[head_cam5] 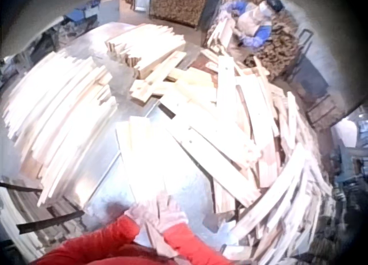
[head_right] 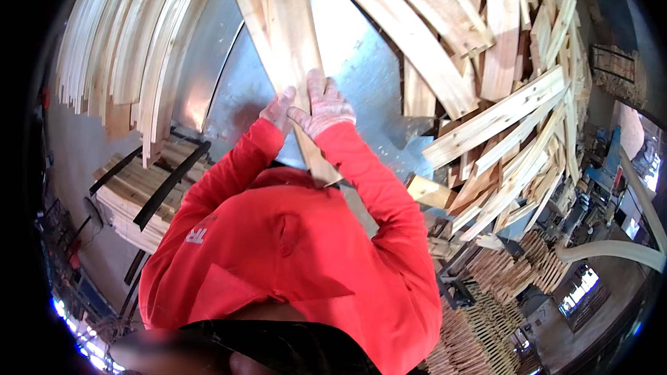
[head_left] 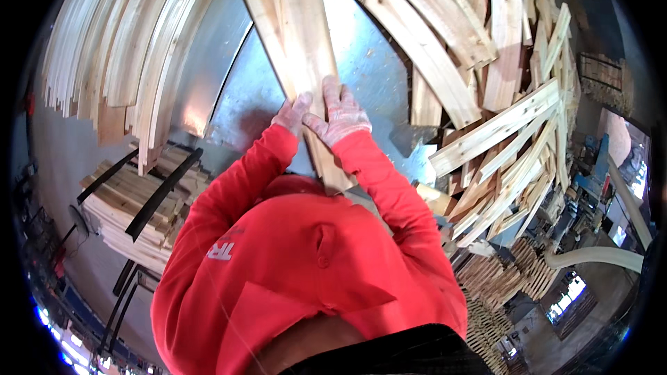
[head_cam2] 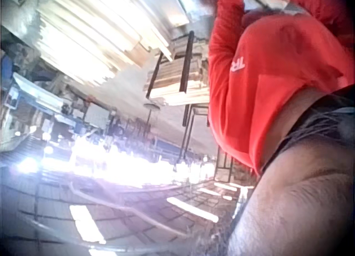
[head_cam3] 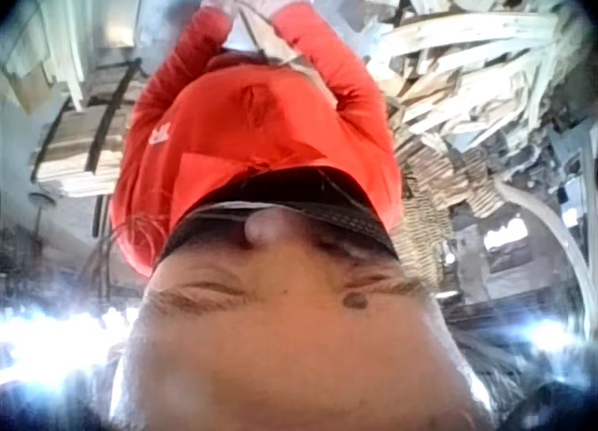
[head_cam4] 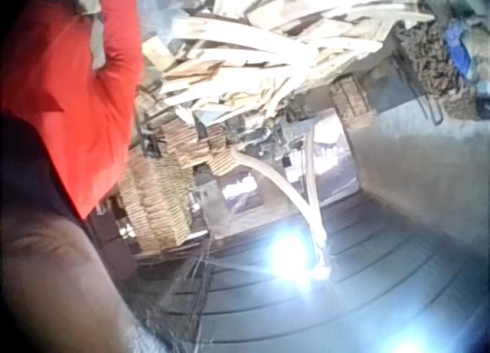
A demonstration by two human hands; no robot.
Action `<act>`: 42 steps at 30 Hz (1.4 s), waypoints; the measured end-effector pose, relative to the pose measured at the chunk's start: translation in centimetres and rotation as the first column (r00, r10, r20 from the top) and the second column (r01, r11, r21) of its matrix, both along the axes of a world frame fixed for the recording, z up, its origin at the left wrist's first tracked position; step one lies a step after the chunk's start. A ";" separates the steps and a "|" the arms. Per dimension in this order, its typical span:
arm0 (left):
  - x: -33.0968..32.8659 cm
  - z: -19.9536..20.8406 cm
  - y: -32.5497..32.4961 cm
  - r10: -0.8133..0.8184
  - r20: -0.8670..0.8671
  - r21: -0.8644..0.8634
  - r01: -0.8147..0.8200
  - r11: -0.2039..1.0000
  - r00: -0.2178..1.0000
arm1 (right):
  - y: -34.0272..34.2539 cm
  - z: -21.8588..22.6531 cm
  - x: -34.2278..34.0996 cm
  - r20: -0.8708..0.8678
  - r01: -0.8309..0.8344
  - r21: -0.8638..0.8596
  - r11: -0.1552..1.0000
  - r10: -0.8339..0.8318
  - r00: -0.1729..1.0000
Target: The person repeatedly picks up individual wooden planks from a large pile on a metal table, briefly turns them over, and places them into a neat stack on the left side of the table. The process continues throughout the clip with consistent hand movements and no tools used.
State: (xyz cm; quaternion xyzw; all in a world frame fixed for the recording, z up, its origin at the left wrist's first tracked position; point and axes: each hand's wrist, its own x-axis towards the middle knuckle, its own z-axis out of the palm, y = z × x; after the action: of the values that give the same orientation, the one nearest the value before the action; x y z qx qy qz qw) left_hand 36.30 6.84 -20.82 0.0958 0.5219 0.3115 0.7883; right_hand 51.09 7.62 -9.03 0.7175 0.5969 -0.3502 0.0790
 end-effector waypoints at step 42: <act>-1.0 3.7 2.5 -0.282 -0.737 -0.044 0.373 0.927 0.614 | -13.5 2.0 1.3 -0.008 0.270 0.364 0.892 -0.286 0.958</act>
State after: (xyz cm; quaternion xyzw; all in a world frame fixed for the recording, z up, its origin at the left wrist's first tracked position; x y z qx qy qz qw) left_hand 35.32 9.37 -17.11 0.3504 0.7475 0.1266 0.5499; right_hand 52.36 -5.83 -7.06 0.8054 0.5403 -0.2256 -0.0915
